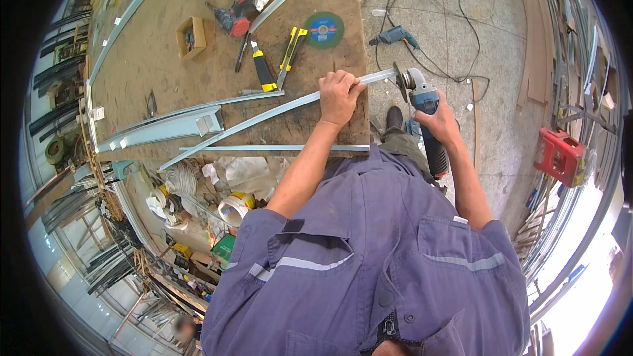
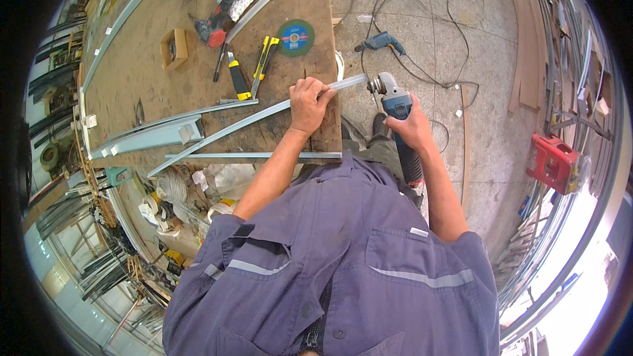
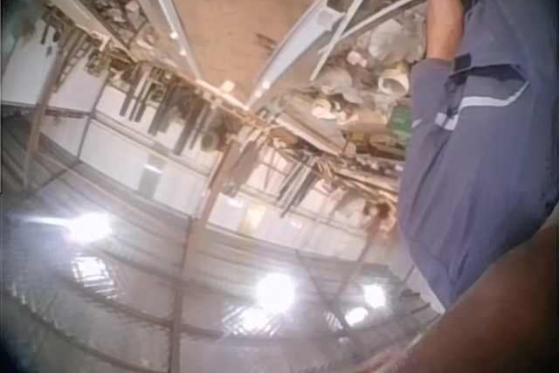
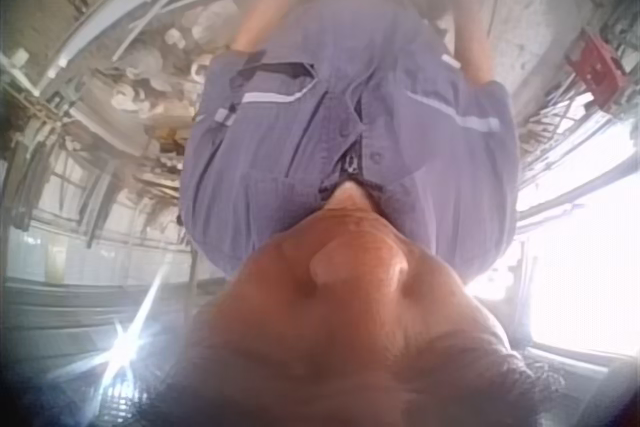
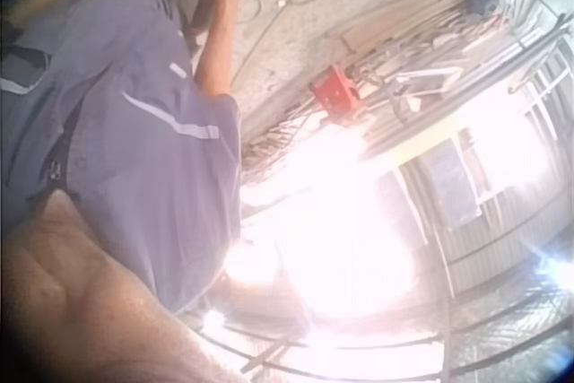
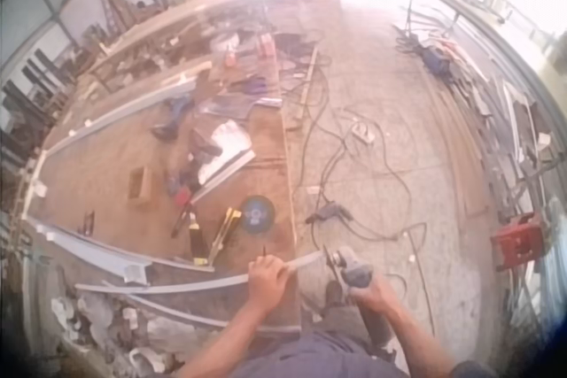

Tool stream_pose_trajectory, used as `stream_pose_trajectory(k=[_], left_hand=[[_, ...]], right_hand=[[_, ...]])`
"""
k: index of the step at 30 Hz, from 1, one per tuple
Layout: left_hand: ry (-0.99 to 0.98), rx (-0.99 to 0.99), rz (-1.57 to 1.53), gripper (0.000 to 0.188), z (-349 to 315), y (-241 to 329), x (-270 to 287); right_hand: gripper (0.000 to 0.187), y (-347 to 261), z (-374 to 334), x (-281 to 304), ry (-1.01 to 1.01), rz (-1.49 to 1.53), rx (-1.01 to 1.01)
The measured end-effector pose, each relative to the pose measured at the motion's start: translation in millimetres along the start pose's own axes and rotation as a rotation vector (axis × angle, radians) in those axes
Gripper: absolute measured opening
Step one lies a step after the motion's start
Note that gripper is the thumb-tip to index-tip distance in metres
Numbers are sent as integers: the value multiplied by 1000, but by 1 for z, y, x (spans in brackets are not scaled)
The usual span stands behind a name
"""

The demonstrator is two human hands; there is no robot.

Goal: The person positions a metal trim piece along the edge of a wall panel, cuts it with an angle grinder, and then secures it using a rubber mallet. They also apply a small adhesive strip to their finger during the process.

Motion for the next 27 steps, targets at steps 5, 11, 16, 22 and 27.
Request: stream_pose_trajectory(k=[5, 11, 16, 22, 27], left_hand=[[-4, 3, 3, 19, 1, -1, -2], [-15, 2, 0, 18, 2, 2, 0], [-22, 0, 1, 18, 2, 1, 1], [-25, 1, 3, 18, 3, 2, 1], [-16, -2, 12, 18, 2, 1, -1]], right_hand=[[108, 0, -1, -1, 5, 1, 3], [101, 2, 1, -1, 6, 2, 23], [93, -6, 0, 1, 39, -5, 59], [97, -7, -1, 3, 20, -7, 45], [98, -8, 0, 4, 4, -9, 29]])
Point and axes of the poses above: each hand's wrist, its own z-axis towards the middle knuckle, its own x-axis out of the back of the hand, y = z × x, the point moved 1 cm from there along z, towards the middle knuckle, and after that the axes turned 12 degrees about -y, right-handed, at the moved point
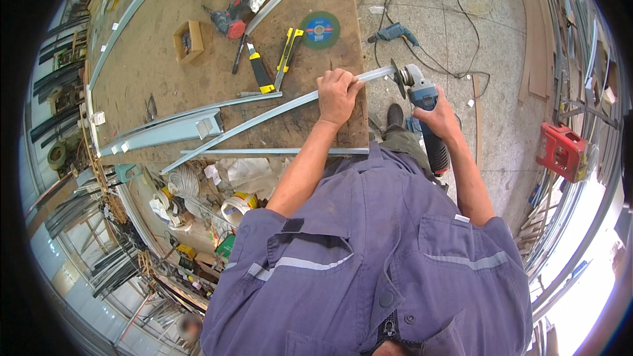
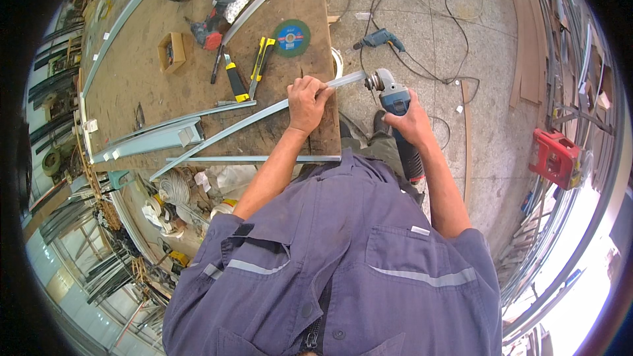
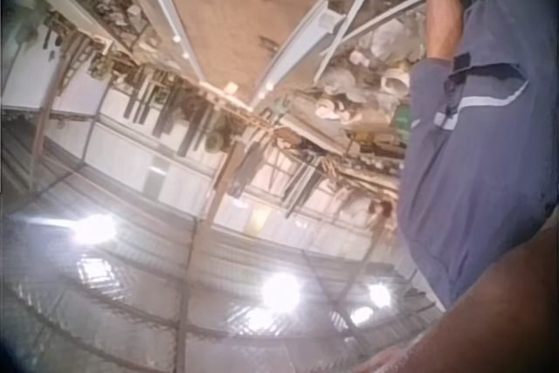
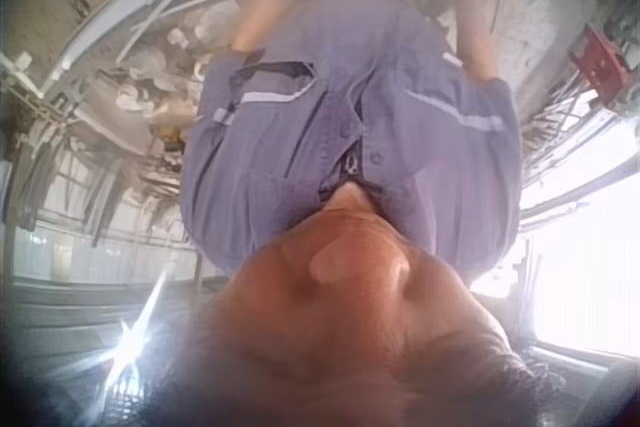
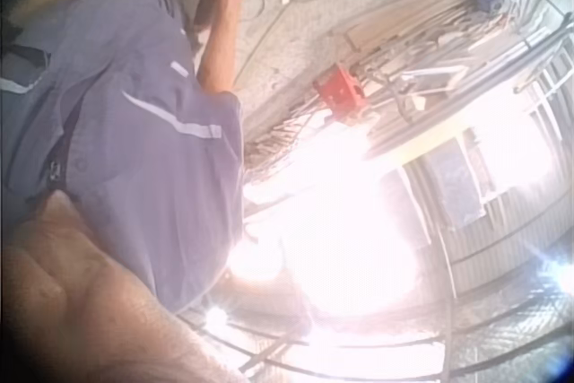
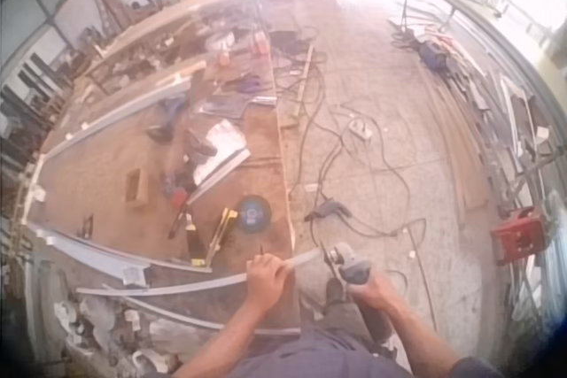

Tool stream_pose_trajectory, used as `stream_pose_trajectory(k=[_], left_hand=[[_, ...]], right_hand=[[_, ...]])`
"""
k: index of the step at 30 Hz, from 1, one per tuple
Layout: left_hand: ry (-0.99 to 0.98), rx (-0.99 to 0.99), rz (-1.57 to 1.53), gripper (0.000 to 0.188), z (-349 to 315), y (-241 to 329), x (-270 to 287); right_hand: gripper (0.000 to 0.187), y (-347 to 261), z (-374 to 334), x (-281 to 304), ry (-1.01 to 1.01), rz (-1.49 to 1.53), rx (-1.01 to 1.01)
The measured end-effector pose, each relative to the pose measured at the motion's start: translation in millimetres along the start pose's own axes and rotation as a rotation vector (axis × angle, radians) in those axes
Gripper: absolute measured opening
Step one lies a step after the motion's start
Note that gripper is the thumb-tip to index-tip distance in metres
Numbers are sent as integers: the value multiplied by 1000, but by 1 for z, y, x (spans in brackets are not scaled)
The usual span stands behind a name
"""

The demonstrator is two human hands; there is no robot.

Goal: The person positions a metal trim piece along the edge of a wall panel, cuts it with an angle grinder, and then secures it using a rubber mallet. They also apply a small adhesive strip to their finger during the process.

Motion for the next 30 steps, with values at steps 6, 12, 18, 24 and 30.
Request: stream_pose_trajectory(k=[6, 12, 18, 24, 30], left_hand=[[3, -7, 6, 17, 2, 2, 0], [-79, 53, -62, 17, 5, 0, 7], [-349, 168, -274, 22, 23, 10, 32], [-519, 420, -532, 30, 48, 33, 35], [-443, 562, -566, 33, 62, 45, 20]], right_hand=[[103, 14, 9, -3, 2, -6, -1], [109, 59, 14, -18, -32, 56, -23], [103, 58, -28, -13, 156, 75, -15], [103, 39, -46, -7, 292, 48, -66], [102, 25, -49, -7, 415, 22, -20]])
Point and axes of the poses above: each hand's wrist, its own z-axis towards the middle knuckle, its own x-axis out of the back of the hand, y = z × x, the point moved 1 cm from there along z, towards the middle knuckle, and after that the axes turned 12 degrees about -y, right-handed, at the moved point
